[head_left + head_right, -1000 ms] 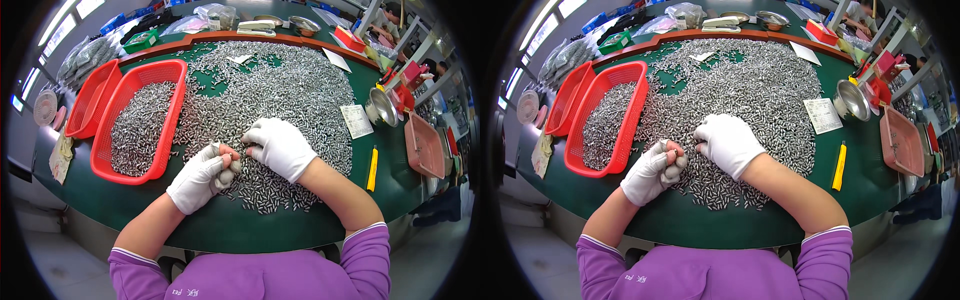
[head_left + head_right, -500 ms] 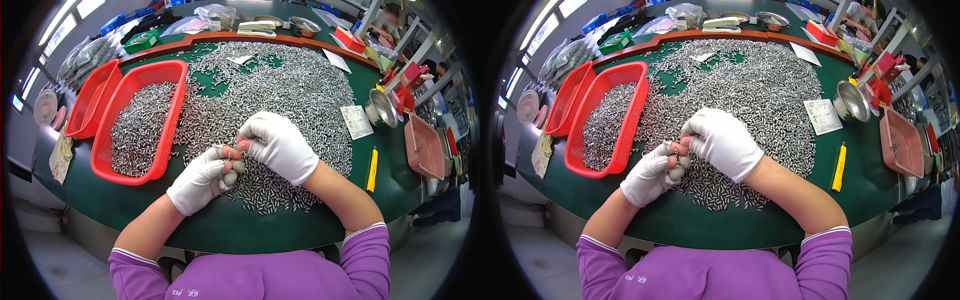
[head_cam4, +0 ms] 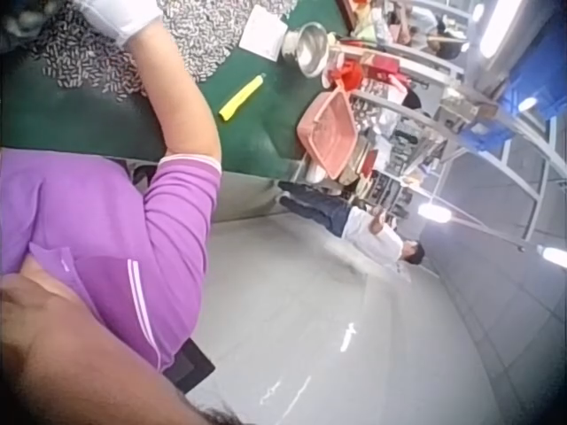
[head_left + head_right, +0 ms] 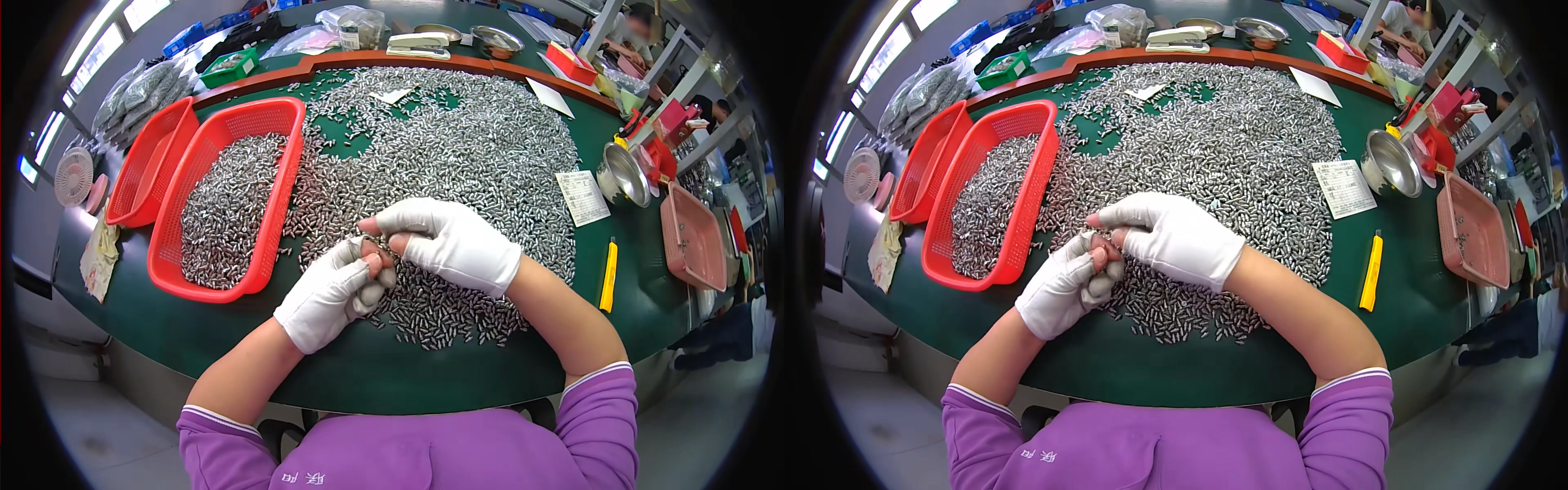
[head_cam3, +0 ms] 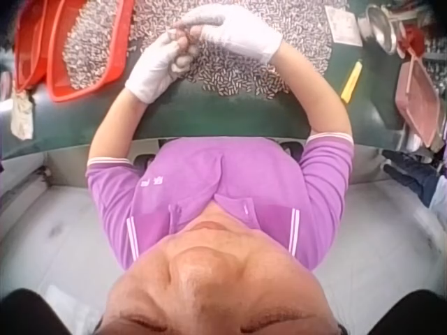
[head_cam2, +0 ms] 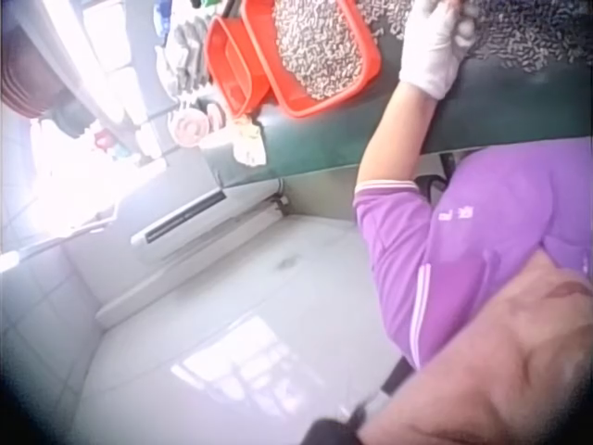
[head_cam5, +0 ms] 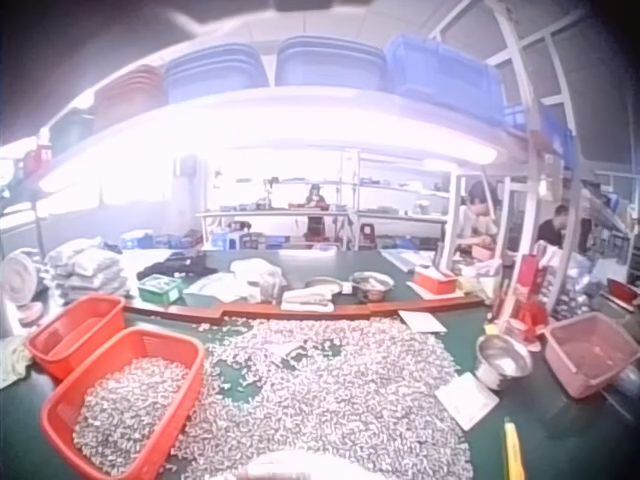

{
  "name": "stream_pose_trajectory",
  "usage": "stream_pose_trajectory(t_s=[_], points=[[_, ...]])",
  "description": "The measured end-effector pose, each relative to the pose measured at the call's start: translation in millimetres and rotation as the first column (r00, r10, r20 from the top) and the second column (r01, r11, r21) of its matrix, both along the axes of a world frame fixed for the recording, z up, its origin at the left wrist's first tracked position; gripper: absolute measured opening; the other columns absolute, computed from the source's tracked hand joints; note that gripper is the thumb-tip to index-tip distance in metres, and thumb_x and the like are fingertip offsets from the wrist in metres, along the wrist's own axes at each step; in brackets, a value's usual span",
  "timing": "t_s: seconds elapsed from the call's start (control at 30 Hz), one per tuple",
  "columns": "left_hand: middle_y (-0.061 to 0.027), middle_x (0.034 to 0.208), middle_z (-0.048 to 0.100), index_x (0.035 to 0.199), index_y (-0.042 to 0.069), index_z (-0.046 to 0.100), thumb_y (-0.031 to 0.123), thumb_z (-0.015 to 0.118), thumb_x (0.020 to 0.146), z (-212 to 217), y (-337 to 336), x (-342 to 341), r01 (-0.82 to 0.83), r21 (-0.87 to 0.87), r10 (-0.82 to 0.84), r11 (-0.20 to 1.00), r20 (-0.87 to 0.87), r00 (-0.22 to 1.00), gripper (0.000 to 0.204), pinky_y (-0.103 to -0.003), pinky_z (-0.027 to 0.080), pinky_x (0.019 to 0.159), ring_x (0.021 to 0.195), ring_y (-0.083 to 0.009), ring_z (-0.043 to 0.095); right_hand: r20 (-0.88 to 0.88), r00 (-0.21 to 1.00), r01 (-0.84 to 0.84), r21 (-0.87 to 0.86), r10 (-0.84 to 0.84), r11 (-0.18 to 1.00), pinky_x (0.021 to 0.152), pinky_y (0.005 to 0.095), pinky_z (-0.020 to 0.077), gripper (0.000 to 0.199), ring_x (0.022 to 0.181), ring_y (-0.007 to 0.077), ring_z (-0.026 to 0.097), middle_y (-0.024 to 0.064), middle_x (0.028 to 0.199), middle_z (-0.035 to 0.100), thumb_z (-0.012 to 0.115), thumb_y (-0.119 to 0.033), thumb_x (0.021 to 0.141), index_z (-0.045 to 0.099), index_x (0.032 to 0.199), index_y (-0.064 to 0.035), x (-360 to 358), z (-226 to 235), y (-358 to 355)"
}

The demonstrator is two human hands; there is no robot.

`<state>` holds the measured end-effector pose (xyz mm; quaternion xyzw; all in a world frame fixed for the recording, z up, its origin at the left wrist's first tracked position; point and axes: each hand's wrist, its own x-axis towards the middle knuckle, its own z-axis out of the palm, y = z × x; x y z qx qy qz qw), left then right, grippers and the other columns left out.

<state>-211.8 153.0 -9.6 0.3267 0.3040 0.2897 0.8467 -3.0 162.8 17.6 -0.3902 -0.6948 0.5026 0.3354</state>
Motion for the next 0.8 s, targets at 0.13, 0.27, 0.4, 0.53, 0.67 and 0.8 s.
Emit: stream_pose_trajectory(t_s=[0.13, 0.27, 0.4, 0.53, 0.67, 0.8], points=[[-0.0018, 0.087, 0.058, 0.101, 0.009, 0.057, 0.026, 0.063, 0.095, 4.6, -1.7, 1.6, 0.003, 0.009, -0.002, 1.0, -0.037, 0.999, 0.019, -0.019, 0.038, 0.057, 0.064, -0.0057, 0.046, 0.595, 0.715, -0.064, 0.579, -0.368, 0.813, 0.075, 0.0404, 0.0522, 0.018, 0.087, 0.03, 0.063, 0.008, 0.092, 0.064, 0.069, -0.023, 0.079, 0.07, 0.093, -0.0113, 11.0, -17.6, 4.9], [-0.0014, 0.088, 0.059, 0.101, 0.009, 0.058, 0.028, 0.063, 0.094, 3.8, -1.7, 0.4, 0.004, 0.035, -0.002, 0.999, -0.044, 0.999, 0.021, -0.019, 0.039, 0.058, 0.065, -0.0062, 0.048, 0.605, 0.705, -0.09, 0.596, -0.372, 0.798, 0.073, 0.0405, 0.0514, 0.012, 0.084, 0.0284, 0.062, 0.0072, 0.087, 0.062, 0.069, -0.023, 0.08, 0.069, 0.086, -0.012, 7.1, -22.3, 6.2], [-0.0005, 0.087, 0.06, 0.101, 0.01, 0.058, 0.029, 0.064, 0.093, 5.5, -2.1, 0.4, 0.008, 0.043, -0.005, 0.999, -0.065, 0.998, 0.022, -0.019, 0.041, 0.06, 0.066, -0.0061, 0.05, 0.624, 0.675, -0.097, 0.603, -0.393, 0.792, 0.072, 0.0412, 0.0507, 0.01, 0.082, 0.0279, 0.062, 0.0067, 0.085, 0.061, 0.069, -0.022, 0.079, 0.067, 0.083, -0.0128, 6.9, -21.1, 3.3], [-0.0003, 0.087, 0.06, 0.102, 0.01, 0.058, 0.028, 0.065, 0.093, 8.4, -3.1, -1.3, 0.007, 0.035, -0.004, 0.999, -0.083, 0.997, 0.021, -0.018, 0.042, 0.06, 0.066, -0.0056, 0.051, 0.733, 0.52, -0.109, 0.566, -0.438, 0.817, 0.072, 0.0412, 0.0509, 0.01, 0.082, 0.0282, 0.062, 0.0069, 0.084, 0.061, 0.069, -0.022, 0.079, 0.066, 0.082, -0.0126, 7.5, -7.4, -1.7], [-0.0004, 0.087, 0.06, 0.102, 0.009, 0.058, 0.025, 0.065, 0.093, 10.2, -3.8, 1.1, 0.007, 0.04, -0.002, 0.999, -0.109, 0.994, 0.019, -0.017, 0.042, 0.06, 0.066, -0.0051, 0.051, 0.729, 0.545, -0.093, 0.544, -0.415, 0.834, 0.073, 0.0412, 0.051, 0.009, 0.082, 0.0282, 0.062, 0.0072, 0.083, 0.061, 0.069, -0.021, 0.078, 0.066, 0.082, -0.0124, 11.3, -11.6, 0.3], [-0.0007, 0.09, 0.059, 0.105, 0.009, 0.057, 0.023, 0.066, 0.092, 4.4, -2.3, -1.1, 0.026, 0.046, -0.023, 0.999, -0.056, 0.998, 0.021, -0.017, 0.039, 0.06, 0.067, -0.0049, 0.048, 0.666, 0.611, -0.075, 0.588, -0.429, 0.805, 0.071, 0.0409, 0.051, 0.008, 0.081, 0.0281, 0.062, 0.0074, 0.082, 0.06, 0.069, -0.019, 0.078, 0.066, 0.08, -0.0117, 10.6, -12.5, 2.2]])
